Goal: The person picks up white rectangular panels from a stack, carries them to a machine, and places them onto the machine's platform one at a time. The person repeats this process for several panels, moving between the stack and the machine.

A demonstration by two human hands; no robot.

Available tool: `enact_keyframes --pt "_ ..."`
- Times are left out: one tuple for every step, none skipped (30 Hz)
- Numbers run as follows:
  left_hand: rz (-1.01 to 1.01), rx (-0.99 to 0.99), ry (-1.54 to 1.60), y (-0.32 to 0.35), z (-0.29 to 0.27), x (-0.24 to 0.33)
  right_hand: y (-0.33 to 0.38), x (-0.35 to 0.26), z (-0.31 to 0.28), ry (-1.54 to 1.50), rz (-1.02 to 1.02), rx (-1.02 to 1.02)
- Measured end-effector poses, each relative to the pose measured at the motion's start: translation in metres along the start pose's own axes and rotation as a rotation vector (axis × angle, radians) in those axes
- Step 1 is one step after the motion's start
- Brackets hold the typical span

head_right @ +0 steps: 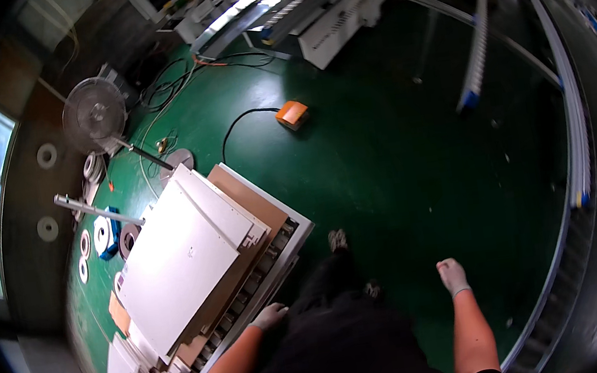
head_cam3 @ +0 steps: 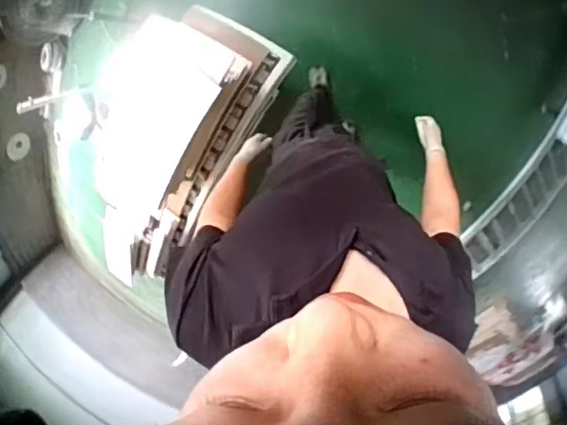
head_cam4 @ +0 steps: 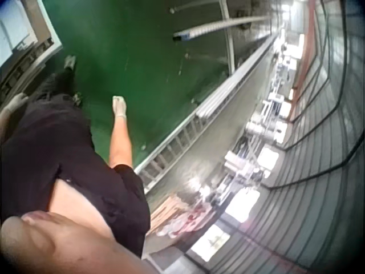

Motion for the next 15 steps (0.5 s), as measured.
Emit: enact_keyframes --pt "-0.065 -0.015 0.022 -0.005 0.000 -0.003 -0.037 -0.044 -0.022 0.006 -0.075 0.011" --pt "-0.104 -0.052 0.033 -0.017 -0.001 0.001 -0.084 -0.052 -0.042 -0.041 -0.154 0.082" --pt "-0.149 -0.072 -0.009 -0.029 -0.002 0.002 -0.123 -0.064 -0.048 -0.227 -0.060 0.100" --pt "-0.186 -0.088 -0.040 -0.045 -0.003 0.009 -0.162 -0.087 -0.059 -0.406 0.024 0.122" --pt "-0.222 -0.104 -0.074 -0.062 -0.007 0.014 -0.193 -0.108 -0.059 -0.625 0.076 0.046" --pt "-0.245 -0.239 -0.075 -0.094 0.001 -0.003 -0.211 -0.133 -0.054 -0.823 0.144 -0.051" --pt "-0.293 -0.216 0.048 -0.101 -0.003 0.012 -0.209 -0.176 -0.047 -0.865 0.291 -0.086" --pt "-0.310 -0.179 0.147 -0.121 -0.028 0.045 -0.218 -0.187 -0.043 -0.727 0.301 -0.165" --pt "-0.239 -0.083 0.103 -0.139 -0.052 0.073 -0.215 -0.228 -0.030 -0.493 0.265 -0.142" --pt "-0.083 0.008 0.093 -0.170 -0.086 0.113 -0.248 -0.201 -0.018 -0.360 0.152 -0.267" --pt "0.020 0.099 0.091 -0.186 -0.110 0.136 -0.261 -0.226 -0.005 -0.030 -0.206 -0.272" --pt "0.095 0.189 0.064 -0.210 -0.135 0.158 -0.257 -0.247 0.010 0.304 -0.544 -0.271" --pt "0.090 0.230 -0.009 -0.218 -0.173 0.190 -0.262 -0.273 0.017 0.329 -0.502 -0.377" --pt "0.174 0.308 -0.012 -0.250 -0.197 0.202 -0.261 -0.305 0.018 0.347 -0.463 -0.458" --pt "0.151 0.320 0.224 -0.253 -0.231 0.231 -0.266 -0.328 0.019 0.290 -0.432 -0.490"
Point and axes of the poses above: each hand's wrist, its own y-axis away from the middle knuckle, its own z-axis out of the palm, x = y × z, the point moved 3 cm from there along -y, towards the middle knuckle, and after that the axes turned 2 degrees about -y, right-handed, at the moved point
